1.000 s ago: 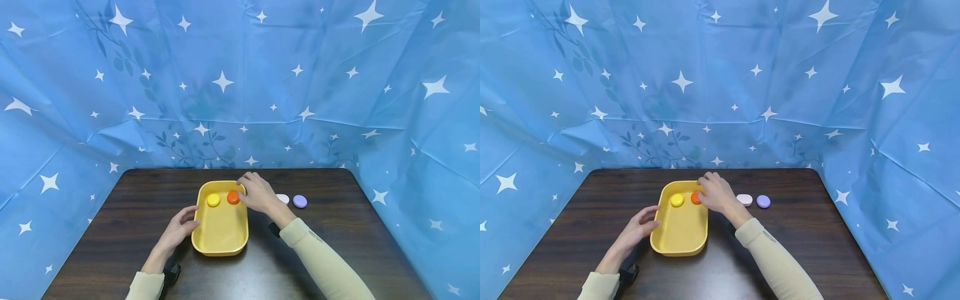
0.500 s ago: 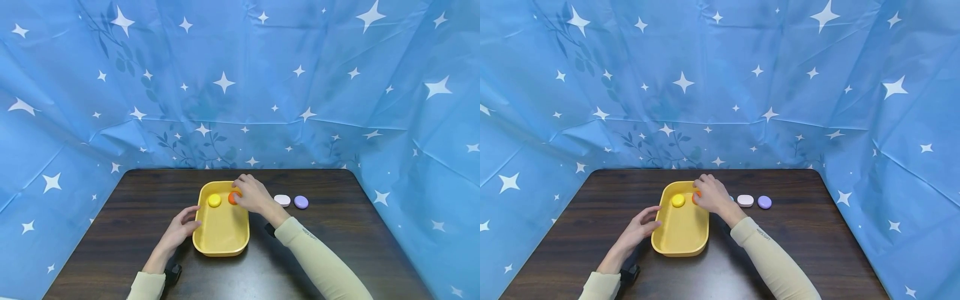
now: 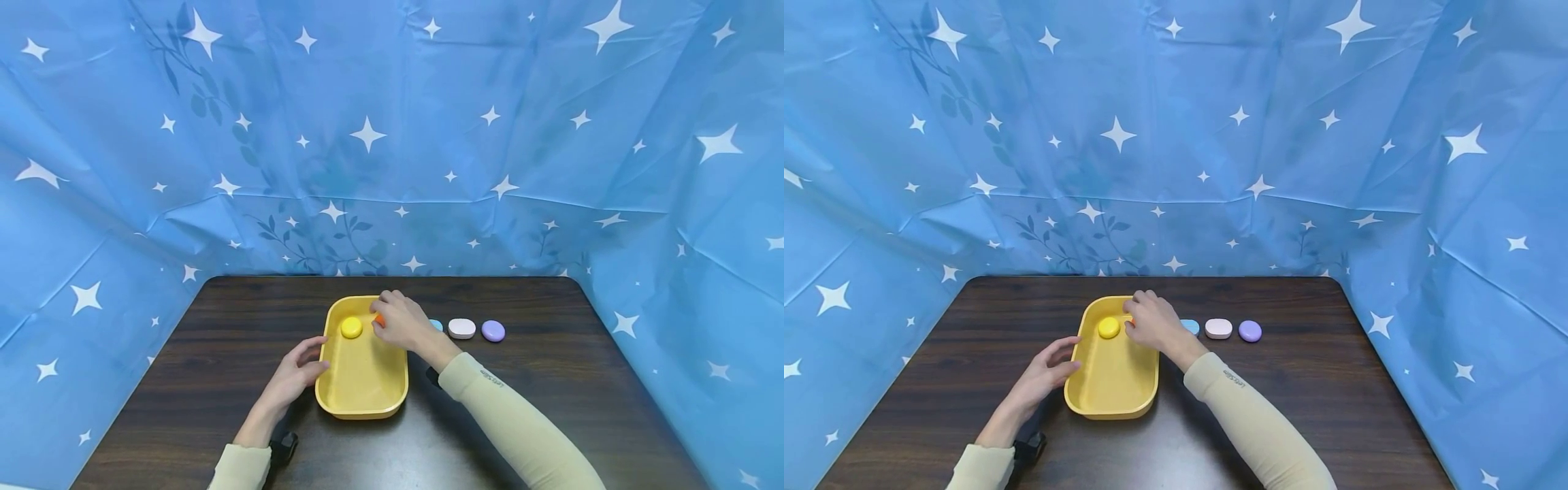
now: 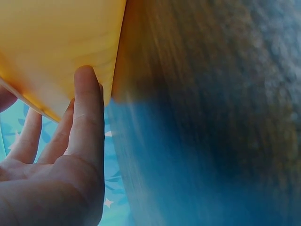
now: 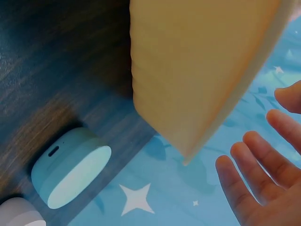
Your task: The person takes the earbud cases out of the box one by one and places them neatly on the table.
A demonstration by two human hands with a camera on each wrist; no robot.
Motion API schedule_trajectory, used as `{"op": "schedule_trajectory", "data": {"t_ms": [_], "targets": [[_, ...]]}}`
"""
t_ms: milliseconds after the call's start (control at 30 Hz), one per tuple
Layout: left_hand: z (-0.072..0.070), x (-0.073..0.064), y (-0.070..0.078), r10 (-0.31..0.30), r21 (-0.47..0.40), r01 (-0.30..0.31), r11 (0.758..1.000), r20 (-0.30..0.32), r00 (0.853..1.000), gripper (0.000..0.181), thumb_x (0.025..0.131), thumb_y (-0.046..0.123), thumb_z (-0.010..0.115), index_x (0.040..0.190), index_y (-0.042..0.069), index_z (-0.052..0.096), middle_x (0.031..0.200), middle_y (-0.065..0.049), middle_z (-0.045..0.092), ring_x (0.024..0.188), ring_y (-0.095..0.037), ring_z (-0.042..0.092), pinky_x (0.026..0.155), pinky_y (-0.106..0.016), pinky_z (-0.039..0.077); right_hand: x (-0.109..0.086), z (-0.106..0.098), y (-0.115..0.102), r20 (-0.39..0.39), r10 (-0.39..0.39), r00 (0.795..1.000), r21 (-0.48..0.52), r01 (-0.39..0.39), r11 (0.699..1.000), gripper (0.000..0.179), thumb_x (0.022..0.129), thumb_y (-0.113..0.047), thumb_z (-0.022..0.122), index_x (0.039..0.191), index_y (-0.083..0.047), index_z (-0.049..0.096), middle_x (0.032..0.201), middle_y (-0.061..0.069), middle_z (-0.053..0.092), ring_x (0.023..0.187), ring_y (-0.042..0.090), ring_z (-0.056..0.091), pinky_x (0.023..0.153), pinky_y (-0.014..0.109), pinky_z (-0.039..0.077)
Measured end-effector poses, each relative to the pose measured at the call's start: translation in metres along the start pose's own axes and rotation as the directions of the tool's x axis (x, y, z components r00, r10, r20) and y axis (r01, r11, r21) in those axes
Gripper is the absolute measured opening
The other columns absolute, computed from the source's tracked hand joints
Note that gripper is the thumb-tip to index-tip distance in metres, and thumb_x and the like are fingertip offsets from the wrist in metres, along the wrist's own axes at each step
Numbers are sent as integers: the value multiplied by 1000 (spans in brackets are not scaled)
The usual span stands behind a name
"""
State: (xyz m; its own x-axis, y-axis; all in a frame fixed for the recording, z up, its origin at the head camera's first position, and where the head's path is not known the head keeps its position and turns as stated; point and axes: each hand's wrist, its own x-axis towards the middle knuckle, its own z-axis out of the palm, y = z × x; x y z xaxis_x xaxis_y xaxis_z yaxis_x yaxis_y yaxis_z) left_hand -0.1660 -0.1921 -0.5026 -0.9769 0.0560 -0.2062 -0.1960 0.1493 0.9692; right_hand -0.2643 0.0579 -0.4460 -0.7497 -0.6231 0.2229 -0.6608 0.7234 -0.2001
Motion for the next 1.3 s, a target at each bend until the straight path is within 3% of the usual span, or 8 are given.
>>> {"op": "schedule_trajectory", "data": {"t_ms": [867, 1300], "targets": [[2, 0, -2, 13, 1, -13, 1000, -26, 1000, 52, 97, 10, 68, 146, 11, 53, 143, -17, 55, 115, -29, 63, 90, -45, 56, 17, 26, -7, 117, 4, 993, -79, 5, 997, 24, 95, -23, 66, 114, -12, 73, 105, 4, 62, 96, 22, 56, 84, 38, 52], [3, -2, -1, 19, 0, -19, 1000, -19, 1000, 52, 97, 10, 67, 147, 10, 52, 144, -19, 54, 116, -28, 63, 90, -45, 56, 23, 37, -12, 158, 64, 985, -107, -48, 993, 17, 97, -24, 65, 110, -13, 71, 102, 5, 58, 91, 22, 52, 77, 37, 50]]}}
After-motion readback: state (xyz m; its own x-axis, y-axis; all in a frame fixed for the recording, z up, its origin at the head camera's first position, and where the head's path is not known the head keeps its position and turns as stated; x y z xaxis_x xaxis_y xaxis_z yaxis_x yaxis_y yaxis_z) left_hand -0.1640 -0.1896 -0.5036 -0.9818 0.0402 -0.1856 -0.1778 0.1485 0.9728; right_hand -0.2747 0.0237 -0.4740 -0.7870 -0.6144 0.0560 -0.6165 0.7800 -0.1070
